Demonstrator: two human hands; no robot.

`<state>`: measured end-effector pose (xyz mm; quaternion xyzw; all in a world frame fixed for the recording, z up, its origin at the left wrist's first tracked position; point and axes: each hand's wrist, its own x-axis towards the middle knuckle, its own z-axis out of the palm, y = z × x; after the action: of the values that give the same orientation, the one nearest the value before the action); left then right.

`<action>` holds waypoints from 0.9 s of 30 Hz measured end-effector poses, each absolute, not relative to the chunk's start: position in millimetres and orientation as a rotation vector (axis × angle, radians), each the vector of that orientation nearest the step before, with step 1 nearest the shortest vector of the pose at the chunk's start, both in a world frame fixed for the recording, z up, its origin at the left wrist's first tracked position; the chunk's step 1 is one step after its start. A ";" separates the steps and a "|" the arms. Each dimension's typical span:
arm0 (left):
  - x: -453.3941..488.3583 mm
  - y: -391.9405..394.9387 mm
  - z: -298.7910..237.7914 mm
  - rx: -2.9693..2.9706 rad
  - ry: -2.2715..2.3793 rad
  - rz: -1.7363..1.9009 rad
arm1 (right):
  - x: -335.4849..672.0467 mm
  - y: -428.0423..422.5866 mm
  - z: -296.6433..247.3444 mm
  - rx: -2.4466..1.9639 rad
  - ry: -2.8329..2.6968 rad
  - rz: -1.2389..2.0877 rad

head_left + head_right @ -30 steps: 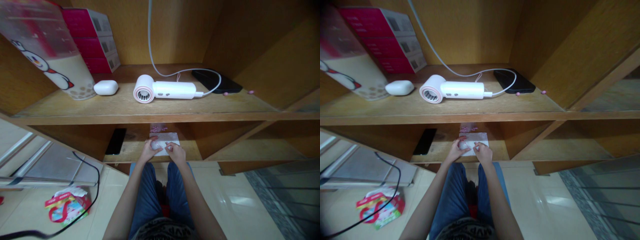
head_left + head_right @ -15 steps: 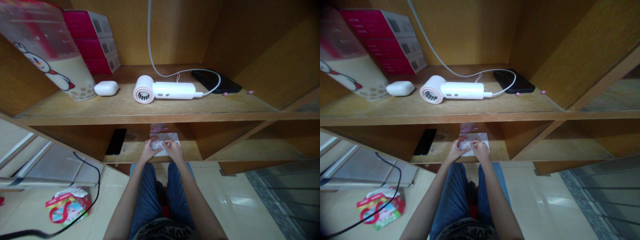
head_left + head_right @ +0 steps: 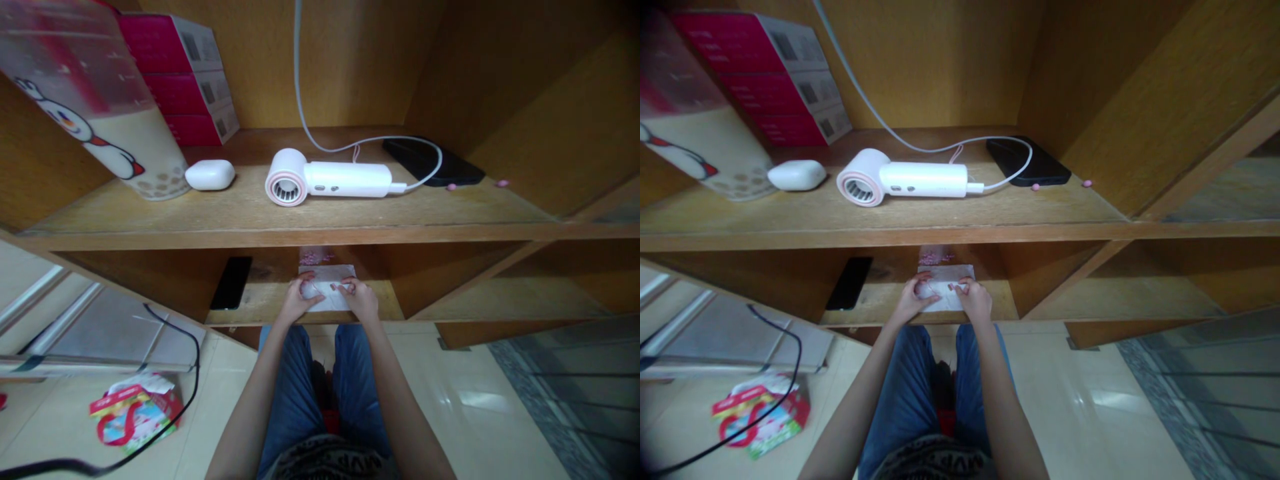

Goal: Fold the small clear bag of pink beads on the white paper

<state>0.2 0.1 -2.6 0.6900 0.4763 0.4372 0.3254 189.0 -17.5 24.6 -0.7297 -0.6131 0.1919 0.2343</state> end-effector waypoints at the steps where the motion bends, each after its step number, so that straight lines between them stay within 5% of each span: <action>1: 0.2 -0.1 -2.2 1.806 1.255 1.143 | 189.3 -17.7 24.4 -2.016 -1.692 0.525; 27: 0.6 0.4 -6.3 1.800 1.248 1.146 | 159.6 -16.0 33.0 -1.882 -1.777 0.547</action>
<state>0.6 0.4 -6.3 0.6877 0.4769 0.4380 0.3284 159.6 -16.0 33.0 -0.6897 -0.6511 0.2005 0.2455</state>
